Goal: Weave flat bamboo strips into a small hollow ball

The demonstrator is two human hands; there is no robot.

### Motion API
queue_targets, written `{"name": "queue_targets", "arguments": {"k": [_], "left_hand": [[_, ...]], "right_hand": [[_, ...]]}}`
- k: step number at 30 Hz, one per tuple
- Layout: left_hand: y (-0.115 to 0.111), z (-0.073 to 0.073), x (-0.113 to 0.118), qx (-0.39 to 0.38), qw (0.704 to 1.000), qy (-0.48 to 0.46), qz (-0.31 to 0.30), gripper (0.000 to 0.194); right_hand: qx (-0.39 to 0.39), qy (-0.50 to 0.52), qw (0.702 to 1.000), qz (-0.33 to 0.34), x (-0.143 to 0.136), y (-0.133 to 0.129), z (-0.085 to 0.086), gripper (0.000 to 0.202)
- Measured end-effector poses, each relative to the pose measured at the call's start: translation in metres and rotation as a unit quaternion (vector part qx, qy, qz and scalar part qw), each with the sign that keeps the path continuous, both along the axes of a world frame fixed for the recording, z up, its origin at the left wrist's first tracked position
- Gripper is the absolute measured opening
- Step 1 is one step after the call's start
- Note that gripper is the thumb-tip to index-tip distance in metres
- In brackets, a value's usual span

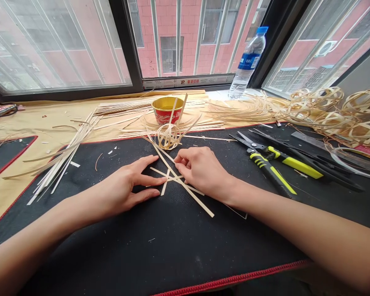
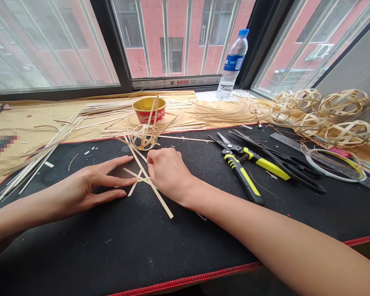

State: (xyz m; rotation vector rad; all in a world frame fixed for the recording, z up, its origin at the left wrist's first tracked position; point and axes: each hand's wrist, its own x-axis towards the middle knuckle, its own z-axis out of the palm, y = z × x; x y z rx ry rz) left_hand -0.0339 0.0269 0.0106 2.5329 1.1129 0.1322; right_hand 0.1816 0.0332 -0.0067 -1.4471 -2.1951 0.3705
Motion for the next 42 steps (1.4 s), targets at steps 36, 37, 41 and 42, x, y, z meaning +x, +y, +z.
{"name": "queue_targets", "arguments": {"k": [36,37,41,42], "left_hand": [[0.010,-0.003,-0.004,-0.020,0.998,-0.039,-0.038,0.033],[0.010,-0.003,-0.004,-0.019,0.998,-0.038,-0.039,0.033],[0.010,-0.003,-0.003,-0.017,0.998,-0.039,-0.040,0.033],[0.010,-0.003,-0.003,-0.016,0.998,-0.041,-0.040,0.033]], "right_hand": [[-0.023,0.022,0.997,0.067,0.006,0.005,-0.003,0.023],[-0.017,0.017,0.997,0.076,0.006,0.005,-0.002,0.023],[-0.026,0.014,0.993,0.111,0.008,0.006,0.000,0.023],[-0.035,0.025,0.993,0.113,0.009,0.006,0.000,0.023]]}}
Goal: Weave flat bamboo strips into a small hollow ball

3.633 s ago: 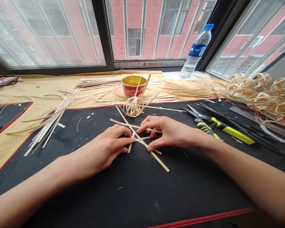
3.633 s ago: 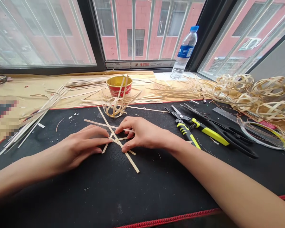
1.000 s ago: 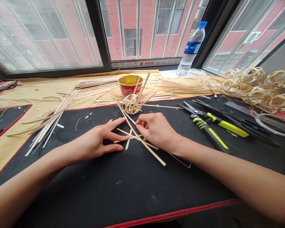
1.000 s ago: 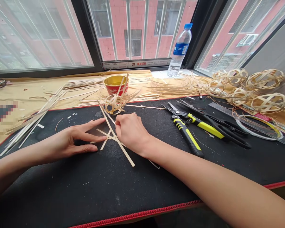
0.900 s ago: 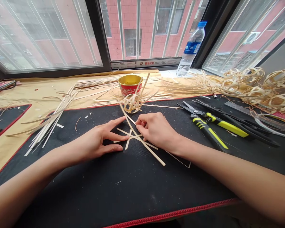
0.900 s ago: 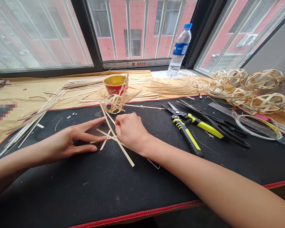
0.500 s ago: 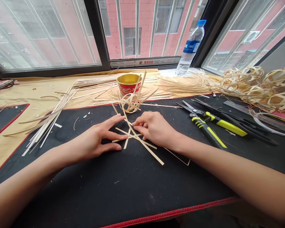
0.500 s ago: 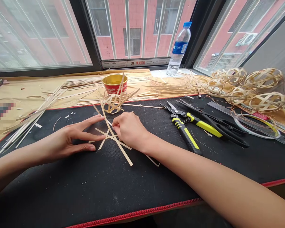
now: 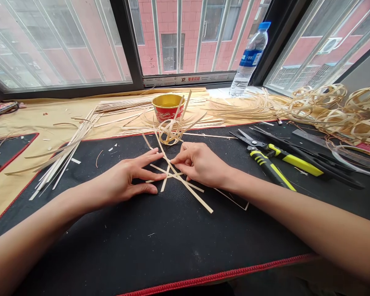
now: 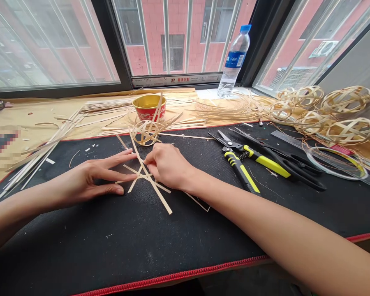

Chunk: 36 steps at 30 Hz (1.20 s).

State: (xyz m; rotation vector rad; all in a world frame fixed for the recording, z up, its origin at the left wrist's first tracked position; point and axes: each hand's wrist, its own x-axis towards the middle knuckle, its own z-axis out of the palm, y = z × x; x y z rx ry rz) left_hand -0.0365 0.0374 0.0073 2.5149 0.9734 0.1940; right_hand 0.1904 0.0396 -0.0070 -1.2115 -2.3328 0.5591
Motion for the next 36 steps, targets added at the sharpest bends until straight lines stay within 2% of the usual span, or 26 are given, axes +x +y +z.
{"name": "queue_targets", "arguments": {"k": [9,16,22,31,36], "left_hand": [[-0.004,0.003,0.000,0.017,1.000,0.023,-0.001,0.033],[-0.004,0.001,0.000,0.055,0.998,0.032,-0.022,0.032],[-0.006,0.001,0.001,0.099,0.994,0.038,-0.017,0.029],[0.001,0.009,0.003,0.053,0.997,0.054,-0.032,0.026],[-0.005,0.018,0.009,0.054,0.994,0.089,-0.031,0.031]], "right_hand": [[-0.069,0.098,0.993,-0.002,0.001,0.003,-0.003,0.021],[-0.165,0.139,0.976,0.008,0.001,0.003,0.001,0.022],[-0.190,0.122,0.974,0.006,0.001,0.003,0.005,0.022],[-0.230,0.088,0.969,0.026,0.001,0.009,0.008,0.025],[-0.198,0.037,0.978,0.055,0.002,0.010,0.011,0.024]]}}
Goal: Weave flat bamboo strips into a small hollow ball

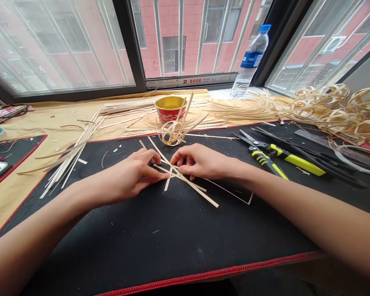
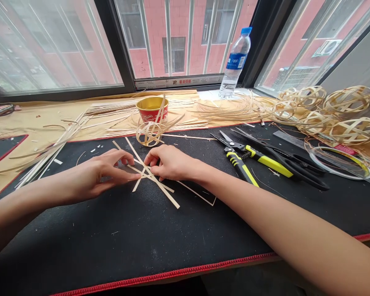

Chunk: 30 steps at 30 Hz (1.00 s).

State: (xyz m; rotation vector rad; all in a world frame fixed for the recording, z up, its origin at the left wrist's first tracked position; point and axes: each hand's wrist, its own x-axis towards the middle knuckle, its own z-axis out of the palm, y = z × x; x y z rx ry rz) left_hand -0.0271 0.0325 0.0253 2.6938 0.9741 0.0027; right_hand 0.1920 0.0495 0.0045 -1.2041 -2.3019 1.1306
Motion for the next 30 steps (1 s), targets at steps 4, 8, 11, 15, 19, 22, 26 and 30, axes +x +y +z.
{"name": "queue_targets", "arguments": {"k": [4,8,11,15,19,22,26,30], "left_hand": [[-0.006,0.004,0.002,0.013,1.000,0.008,0.001,0.037],[-0.006,0.005,0.003,0.010,1.000,0.010,-0.005,0.039],[-0.005,0.003,0.005,0.019,1.000,0.019,-0.007,0.045],[-0.006,-0.001,0.007,0.032,0.999,0.025,-0.015,0.042],[-0.010,-0.003,0.005,0.056,0.998,0.020,-0.014,0.039],[-0.010,-0.004,0.002,0.049,0.999,0.011,-0.014,0.037],[-0.007,-0.007,-0.002,0.032,0.999,0.007,0.000,0.036],[-0.003,-0.010,-0.006,0.014,1.000,-0.020,-0.005,0.035]], "right_hand": [[0.010,-0.039,0.999,0.029,0.002,0.001,0.003,0.020],[0.053,-0.078,0.995,0.032,0.001,0.001,0.003,0.047],[0.059,-0.093,0.993,0.037,-0.001,0.000,0.004,0.049],[0.060,-0.111,0.991,0.050,-0.003,-0.002,0.009,0.044],[0.056,-0.113,0.989,0.072,0.001,0.002,0.011,0.042],[0.027,-0.093,0.991,0.097,0.008,0.007,0.010,0.046],[0.005,-0.078,0.991,0.106,0.015,0.006,0.013,0.042],[0.095,-0.129,0.984,0.076,0.019,-0.008,0.022,0.033]]}}
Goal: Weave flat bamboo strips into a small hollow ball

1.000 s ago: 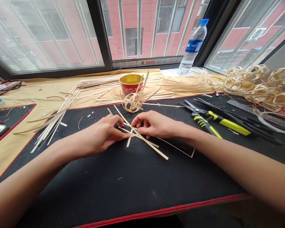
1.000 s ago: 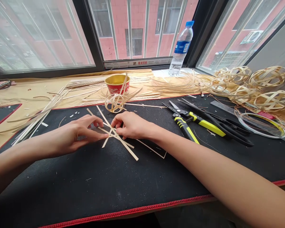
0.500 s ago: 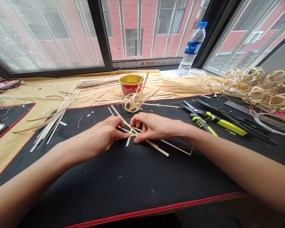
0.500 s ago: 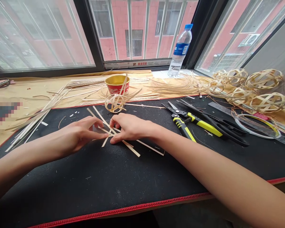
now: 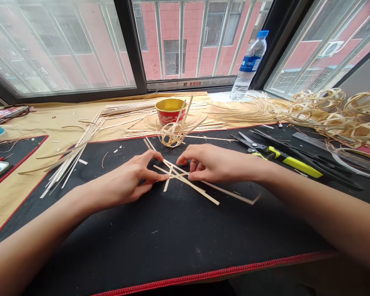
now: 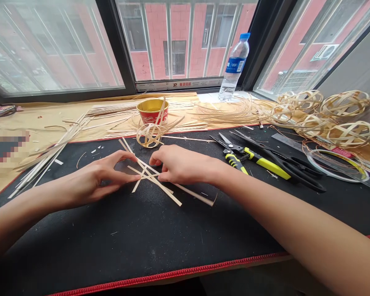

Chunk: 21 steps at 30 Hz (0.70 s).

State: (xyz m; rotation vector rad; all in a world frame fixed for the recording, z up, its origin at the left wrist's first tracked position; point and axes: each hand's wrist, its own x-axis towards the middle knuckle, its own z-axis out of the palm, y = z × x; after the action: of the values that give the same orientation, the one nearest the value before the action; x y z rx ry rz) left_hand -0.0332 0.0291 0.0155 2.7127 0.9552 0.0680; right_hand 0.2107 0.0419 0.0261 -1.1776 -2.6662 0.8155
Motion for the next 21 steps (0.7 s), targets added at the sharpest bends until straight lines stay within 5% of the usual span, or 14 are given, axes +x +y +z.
{"name": "queue_targets", "arguments": {"k": [3,16,21], "left_hand": [[0.003,-0.001,-0.002,-0.009,1.000,-0.005,-0.003,0.036],[0.004,0.001,-0.001,0.021,0.999,-0.019,-0.040,0.037],[0.002,0.002,0.000,0.038,0.998,-0.020,-0.040,0.038]], "right_hand": [[0.060,-0.044,0.997,0.002,0.003,-0.009,0.002,0.031],[-0.049,0.092,0.994,-0.031,0.016,-0.004,-0.014,0.025],[-0.012,0.115,0.992,-0.052,0.015,-0.008,-0.018,0.028]]}}
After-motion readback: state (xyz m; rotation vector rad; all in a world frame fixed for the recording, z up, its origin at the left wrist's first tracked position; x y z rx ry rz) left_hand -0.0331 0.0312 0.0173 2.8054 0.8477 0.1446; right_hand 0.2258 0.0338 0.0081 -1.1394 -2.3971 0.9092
